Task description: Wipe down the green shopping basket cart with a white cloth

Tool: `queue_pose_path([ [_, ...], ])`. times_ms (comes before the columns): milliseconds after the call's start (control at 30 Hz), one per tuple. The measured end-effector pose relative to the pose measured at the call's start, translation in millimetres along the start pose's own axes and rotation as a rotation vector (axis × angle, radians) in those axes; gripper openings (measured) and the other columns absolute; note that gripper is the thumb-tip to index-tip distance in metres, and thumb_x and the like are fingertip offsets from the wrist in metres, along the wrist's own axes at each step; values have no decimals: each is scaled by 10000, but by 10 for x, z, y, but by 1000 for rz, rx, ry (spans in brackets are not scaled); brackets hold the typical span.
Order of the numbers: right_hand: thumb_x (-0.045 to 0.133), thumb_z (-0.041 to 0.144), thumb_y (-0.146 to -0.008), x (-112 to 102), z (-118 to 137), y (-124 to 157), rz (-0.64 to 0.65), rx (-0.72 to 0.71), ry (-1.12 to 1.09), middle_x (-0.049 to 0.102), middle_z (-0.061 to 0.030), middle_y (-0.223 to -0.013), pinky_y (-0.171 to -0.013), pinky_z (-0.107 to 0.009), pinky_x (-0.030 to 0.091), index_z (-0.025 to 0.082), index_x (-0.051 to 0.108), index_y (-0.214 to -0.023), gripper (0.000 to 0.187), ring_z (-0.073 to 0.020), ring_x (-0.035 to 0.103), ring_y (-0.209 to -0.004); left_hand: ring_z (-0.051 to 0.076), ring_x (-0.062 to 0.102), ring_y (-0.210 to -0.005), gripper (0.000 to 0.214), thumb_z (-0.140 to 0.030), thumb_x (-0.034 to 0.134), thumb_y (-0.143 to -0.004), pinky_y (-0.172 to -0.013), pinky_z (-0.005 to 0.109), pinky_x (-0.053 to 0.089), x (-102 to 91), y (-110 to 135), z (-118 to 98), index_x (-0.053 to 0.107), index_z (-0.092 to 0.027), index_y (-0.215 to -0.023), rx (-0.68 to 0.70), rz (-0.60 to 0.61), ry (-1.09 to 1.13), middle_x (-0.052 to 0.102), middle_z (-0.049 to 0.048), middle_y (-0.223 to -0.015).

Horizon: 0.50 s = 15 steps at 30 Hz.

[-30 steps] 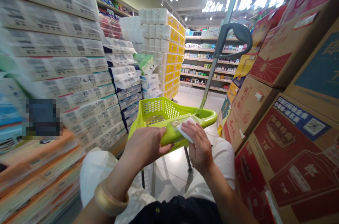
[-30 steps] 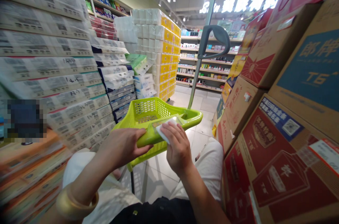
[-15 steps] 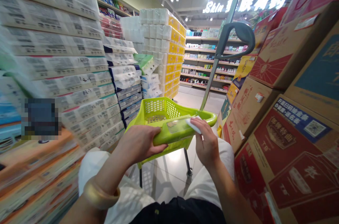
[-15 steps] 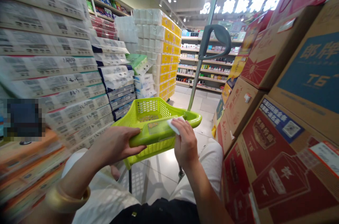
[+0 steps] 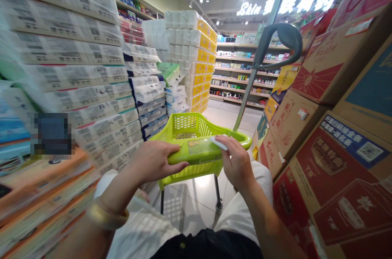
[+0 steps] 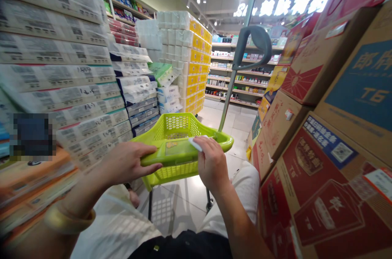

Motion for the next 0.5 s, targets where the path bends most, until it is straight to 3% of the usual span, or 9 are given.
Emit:
queue_pose_path([
  [100,438,67,-879,43,81,18,60,-52,3,698,-75,-1162,-1040,-442,445,208,645,-1152,371,-220,623,-1122,244,645,-897,540,-692,442,-817,-835,357,412,-34,-21,34,681,-211,-865,-30,-28,7,724,73,-893],
  [200,434,72,-878,48,85,35,91,-64,14,693,-66,-1181,-1054,-443,429,219,641,-1169,386,-214,618,-1139,282,606,-1052,625,-696,515,-772,-950,411,405,-94,-45,-30,648,-196,-1123,-24,-162,76,697,102,-1087],
  [333,434,99,-902,-41,-58,69,-18,69,104,719,-68,-1120,-1034,-470,428,225,659,-1121,338,-229,638,-1108,294,572,-1130,620,-562,598,-781,-980,424,434,-101,-107,-310,545,-188,-1273,89,-322,190,624,128,-1226],
  [500,415,78,-893,-23,-2,140,34,13,108,678,-61,-1225,-1081,-448,381,231,635,-1171,386,-208,601,-1182,309,558,-1152,674,-527,644,-759,-1003,440,425,-11,-287,-683,502,-154,-1302,110,-298,139,600,141,-1267],
])
Point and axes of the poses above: each hand's wrist, its own y-axis away from the middle knuckle, its own x-axis out of the palm, z = x × y, the point moved 3 cm from there along -y, towards the middle knuckle
